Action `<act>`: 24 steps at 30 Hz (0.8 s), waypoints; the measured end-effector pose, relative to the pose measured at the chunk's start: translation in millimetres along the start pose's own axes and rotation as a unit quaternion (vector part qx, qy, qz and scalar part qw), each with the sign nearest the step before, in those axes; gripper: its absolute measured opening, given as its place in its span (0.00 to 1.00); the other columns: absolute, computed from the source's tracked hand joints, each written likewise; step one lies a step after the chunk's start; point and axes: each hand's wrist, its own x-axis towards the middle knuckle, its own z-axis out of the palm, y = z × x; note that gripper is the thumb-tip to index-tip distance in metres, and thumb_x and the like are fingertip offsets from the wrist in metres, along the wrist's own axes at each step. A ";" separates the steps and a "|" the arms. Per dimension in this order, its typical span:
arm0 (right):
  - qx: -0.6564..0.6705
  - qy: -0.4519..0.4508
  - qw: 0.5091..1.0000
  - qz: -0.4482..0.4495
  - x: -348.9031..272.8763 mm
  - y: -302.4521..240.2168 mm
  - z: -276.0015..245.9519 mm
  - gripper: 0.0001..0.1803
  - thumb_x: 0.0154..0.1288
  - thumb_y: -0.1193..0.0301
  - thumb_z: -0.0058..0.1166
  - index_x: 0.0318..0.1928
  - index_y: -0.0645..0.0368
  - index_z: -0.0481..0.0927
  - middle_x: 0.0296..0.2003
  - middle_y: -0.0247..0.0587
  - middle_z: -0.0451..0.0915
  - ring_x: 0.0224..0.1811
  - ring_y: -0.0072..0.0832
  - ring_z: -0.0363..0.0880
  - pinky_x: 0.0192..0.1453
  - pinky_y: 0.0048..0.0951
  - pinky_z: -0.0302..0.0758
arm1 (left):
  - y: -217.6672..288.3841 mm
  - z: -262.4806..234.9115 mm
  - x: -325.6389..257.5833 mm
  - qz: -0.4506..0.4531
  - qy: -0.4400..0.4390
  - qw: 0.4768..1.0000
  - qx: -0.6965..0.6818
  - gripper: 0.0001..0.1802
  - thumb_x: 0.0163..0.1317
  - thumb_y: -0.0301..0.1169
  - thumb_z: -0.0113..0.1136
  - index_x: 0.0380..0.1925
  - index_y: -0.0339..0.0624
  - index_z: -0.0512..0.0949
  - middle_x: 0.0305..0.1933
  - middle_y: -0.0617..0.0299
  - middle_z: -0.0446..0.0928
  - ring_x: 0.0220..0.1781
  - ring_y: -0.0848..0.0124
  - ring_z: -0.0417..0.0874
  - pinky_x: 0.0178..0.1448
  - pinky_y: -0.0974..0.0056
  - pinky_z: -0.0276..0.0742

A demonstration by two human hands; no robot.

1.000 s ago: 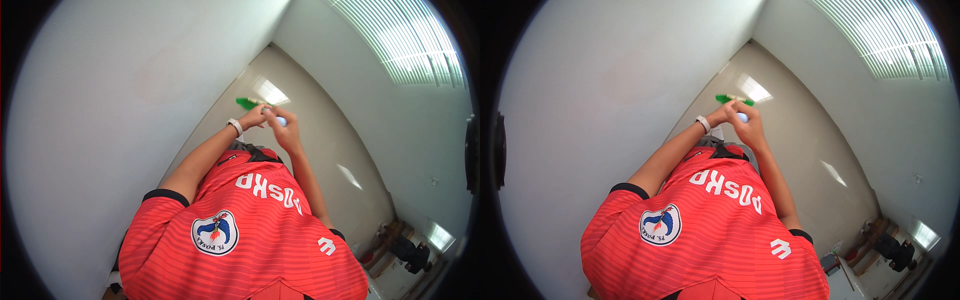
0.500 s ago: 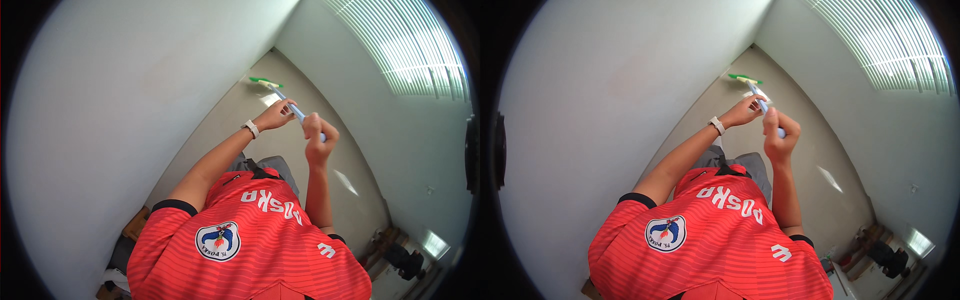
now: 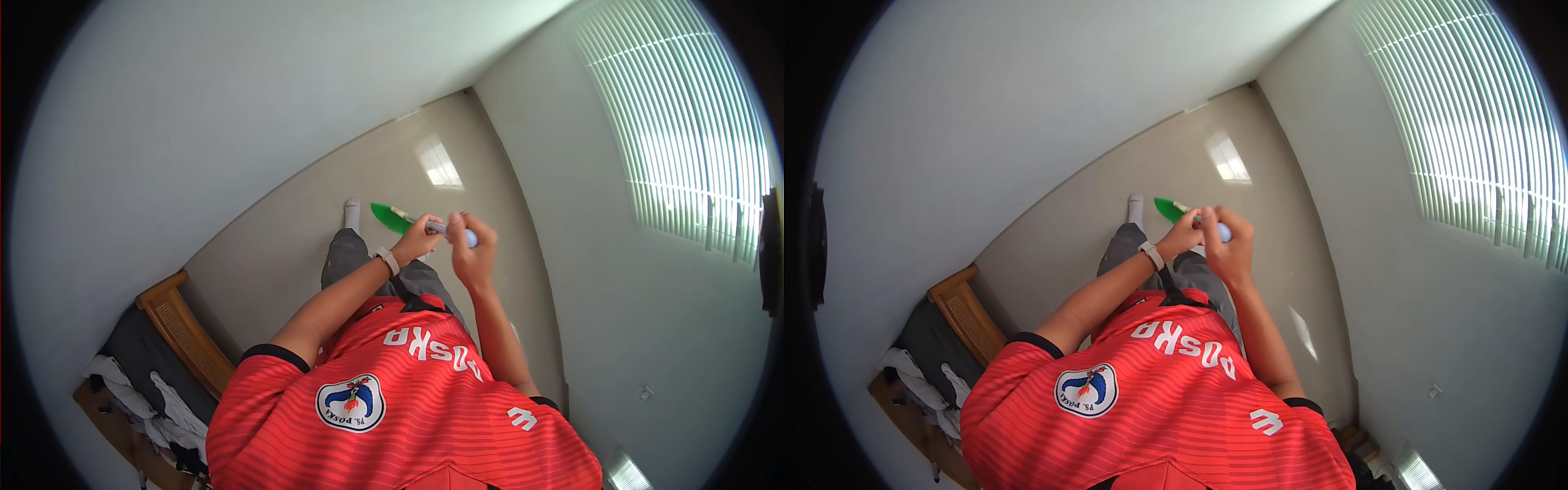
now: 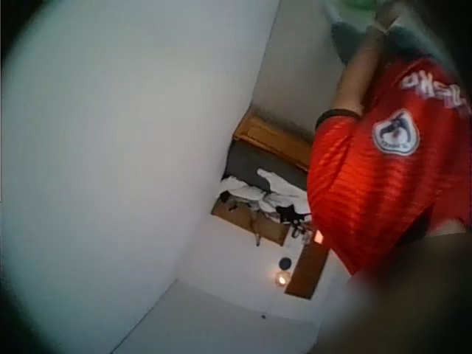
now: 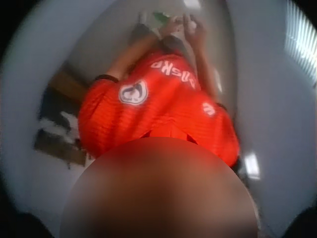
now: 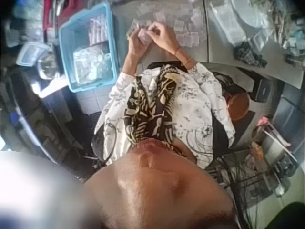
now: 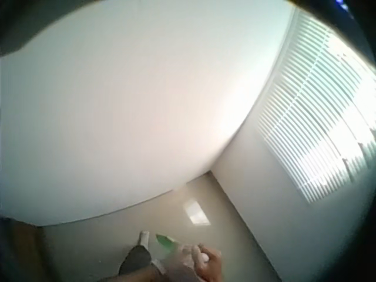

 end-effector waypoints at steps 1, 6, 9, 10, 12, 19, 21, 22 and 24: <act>-0.017 -0.029 0.999 -0.020 -7.5 17.7 -2.9 0.18 0.73 0.70 0.53 0.24 0.65 0.74 0.19 0.36 0.73 0.23 0.20 0.69 0.28 0.26 0.66 | -6.6 6.6 6.9 0.039 0.010 0.999 -0.025 0.16 0.65 0.29 0.64 0.50 0.41 0.71 0.33 0.65 0.77 0.31 0.77 0.77 0.33 0.67 0.75; -0.048 -0.037 0.993 -0.103 -31.4 50.9 -33.2 0.12 0.68 0.74 0.58 0.27 0.65 0.74 0.21 0.43 0.74 0.20 0.29 0.69 0.28 0.31 0.68 | -37.8 43.4 62.5 0.122 0.036 0.987 -0.095 0.15 0.68 0.32 0.63 0.48 0.39 0.70 0.33 0.65 0.75 0.33 0.77 0.75 0.39 0.66 0.76; -0.068 -0.018 0.990 -0.123 -39.4 42.5 -60.9 0.11 0.69 0.75 0.57 0.28 0.65 0.75 0.23 0.41 0.76 0.22 0.26 0.71 0.28 0.28 0.69 | -32.2 79.1 72.6 0.183 0.066 0.981 0.013 0.17 0.68 0.35 0.64 0.48 0.39 0.70 0.30 0.65 0.74 0.31 0.77 0.73 0.38 0.66 0.75; -0.098 -0.010 0.986 -0.132 -44.5 42.7 -67.7 0.10 0.71 0.75 0.55 0.30 0.66 0.77 0.24 0.39 0.78 0.23 0.23 0.73 0.28 0.26 0.68 | -29.6 81.9 71.8 0.187 0.062 0.980 0.015 0.17 0.68 0.35 0.64 0.48 0.39 0.70 0.30 0.65 0.74 0.31 0.77 0.73 0.38 0.66 0.75; -0.098 0.013 0.984 -0.149 -50.1 42.6 -68.3 0.11 0.71 0.75 0.56 0.30 0.66 0.76 0.24 0.39 0.77 0.23 0.23 0.72 0.28 0.26 0.68 | -16.5 80.6 74.1 0.208 0.046 0.971 0.108 0.17 0.68 0.37 0.64 0.47 0.39 0.71 0.28 0.64 0.73 0.30 0.76 0.74 0.37 0.66 0.75; -0.035 0.167 0.982 -0.080 -95.7 -15.9 -59.0 0.16 0.76 0.70 0.53 0.28 0.64 0.73 0.24 0.33 0.74 0.25 0.21 0.69 0.33 0.24 0.69 | 35.0 77.5 8.6 0.264 0.003 0.949 0.173 0.13 0.64 0.36 0.67 0.40 0.41 0.76 0.26 0.65 0.74 0.26 0.77 0.72 0.33 0.66 0.72; 0.014 0.193 0.978 -0.082 -100.9 -41.8 -52.8 0.16 0.76 0.70 0.52 0.29 0.64 0.73 0.24 0.32 0.74 0.26 0.19 0.68 0.33 0.23 0.68 | 54.7 66.8 -31.0 0.275 0.015 0.933 0.234 0.11 0.61 0.32 0.68 0.37 0.40 0.76 0.24 0.60 0.74 0.23 0.71 0.72 0.29 0.64 0.69; 0.059 0.185 0.977 -0.090 -103.5 -55.2 -50.4 0.15 0.76 0.70 0.51 0.29 0.64 0.73 0.24 0.32 0.74 0.27 0.19 0.69 0.33 0.23 0.69 | 53.8 60.4 -46.0 0.272 0.015 0.934 0.231 0.11 0.61 0.32 0.68 0.37 0.40 0.76 0.24 0.60 0.74 0.23 0.71 0.72 0.29 0.64 0.69; 0.101 0.176 0.975 -0.093 -110.3 -74.8 -42.1 0.15 0.77 0.69 0.50 0.30 0.64 0.73 0.25 0.33 0.75 0.28 0.18 0.69 0.34 0.23 0.69 | 53.7 44.1 -77.9 0.268 0.029 0.918 0.290 0.12 0.60 0.32 0.68 0.38 0.40 0.76 0.25 0.57 0.75 0.24 0.66 0.74 0.30 0.61 0.69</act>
